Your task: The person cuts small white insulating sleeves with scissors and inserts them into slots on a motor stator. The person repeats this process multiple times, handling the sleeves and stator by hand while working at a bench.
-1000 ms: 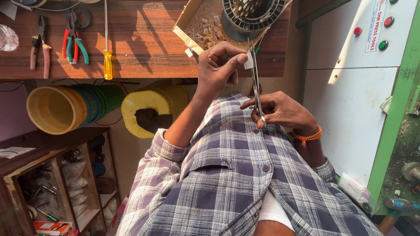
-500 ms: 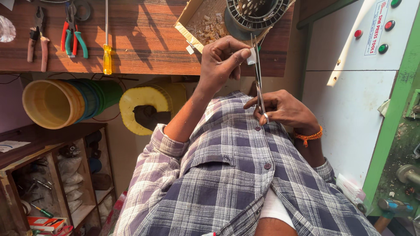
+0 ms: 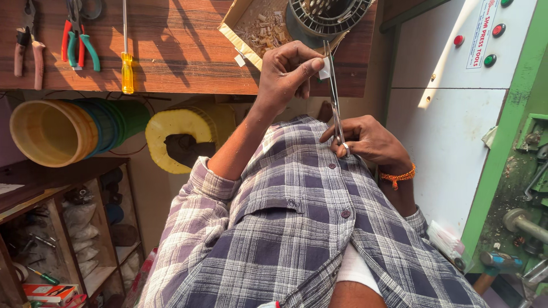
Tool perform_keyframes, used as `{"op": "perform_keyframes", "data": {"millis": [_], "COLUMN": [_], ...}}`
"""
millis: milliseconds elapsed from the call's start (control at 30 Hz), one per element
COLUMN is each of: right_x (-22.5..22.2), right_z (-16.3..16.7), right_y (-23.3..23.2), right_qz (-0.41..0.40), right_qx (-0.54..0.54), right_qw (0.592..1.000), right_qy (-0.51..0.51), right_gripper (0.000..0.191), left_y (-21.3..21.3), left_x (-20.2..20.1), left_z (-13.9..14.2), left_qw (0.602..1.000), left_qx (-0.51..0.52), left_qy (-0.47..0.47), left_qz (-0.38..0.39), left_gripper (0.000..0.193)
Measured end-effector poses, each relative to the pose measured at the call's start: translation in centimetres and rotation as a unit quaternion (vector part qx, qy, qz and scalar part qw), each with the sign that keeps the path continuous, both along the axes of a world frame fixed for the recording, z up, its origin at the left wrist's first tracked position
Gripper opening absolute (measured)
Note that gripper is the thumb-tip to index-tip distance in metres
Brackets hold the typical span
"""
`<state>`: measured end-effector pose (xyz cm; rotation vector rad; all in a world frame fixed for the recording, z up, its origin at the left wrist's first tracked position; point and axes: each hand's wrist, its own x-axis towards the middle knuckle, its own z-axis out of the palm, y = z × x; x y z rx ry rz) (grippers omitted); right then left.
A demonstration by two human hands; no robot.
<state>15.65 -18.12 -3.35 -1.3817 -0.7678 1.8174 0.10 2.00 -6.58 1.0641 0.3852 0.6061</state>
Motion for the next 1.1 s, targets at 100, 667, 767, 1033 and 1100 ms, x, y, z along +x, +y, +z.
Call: {"op": "perform_keyframes", "data": {"millis": [100, 667, 767, 1033, 1100], "right_x": [0.0, 0.8, 0.8, 0.2, -0.1], "right_z": [-0.1, -1.6, -1.7, -0.2, 0.2], "right_y": [-0.2, -1.3, -1.6, -1.6, -1.2], "right_qz": [-0.003, -0.002, 0.002, -0.034, -0.013], "right_qx": [-0.013, -0.011, -0.016, 0.034, 0.042], "right_qw": [1.000, 1.000, 1.000, 0.999, 0.999], "right_qy": [-0.007, 0.010, -0.006, -0.017, -0.003], "right_gripper": [0.037, 0.030, 0.031, 0.064, 0.072], "left_y": [0.0, 0.0, 0.0, -0.5, -0.8], "left_x": [0.1, 0.0, 0.0, 0.2, 0.2], "left_z": [-0.4, -0.8, -0.7, 0.3, 0.8], "left_qw": [1.000, 1.000, 1.000, 0.999, 0.999], "left_qx": [-0.007, -0.017, -0.018, -0.042, -0.032], "left_qy": [0.002, 0.014, 0.008, -0.014, -0.011], "left_qz": [-0.008, -0.019, -0.016, 0.000, 0.005], "left_gripper": [0.021, 0.018, 0.018, 0.019, 0.019]}}
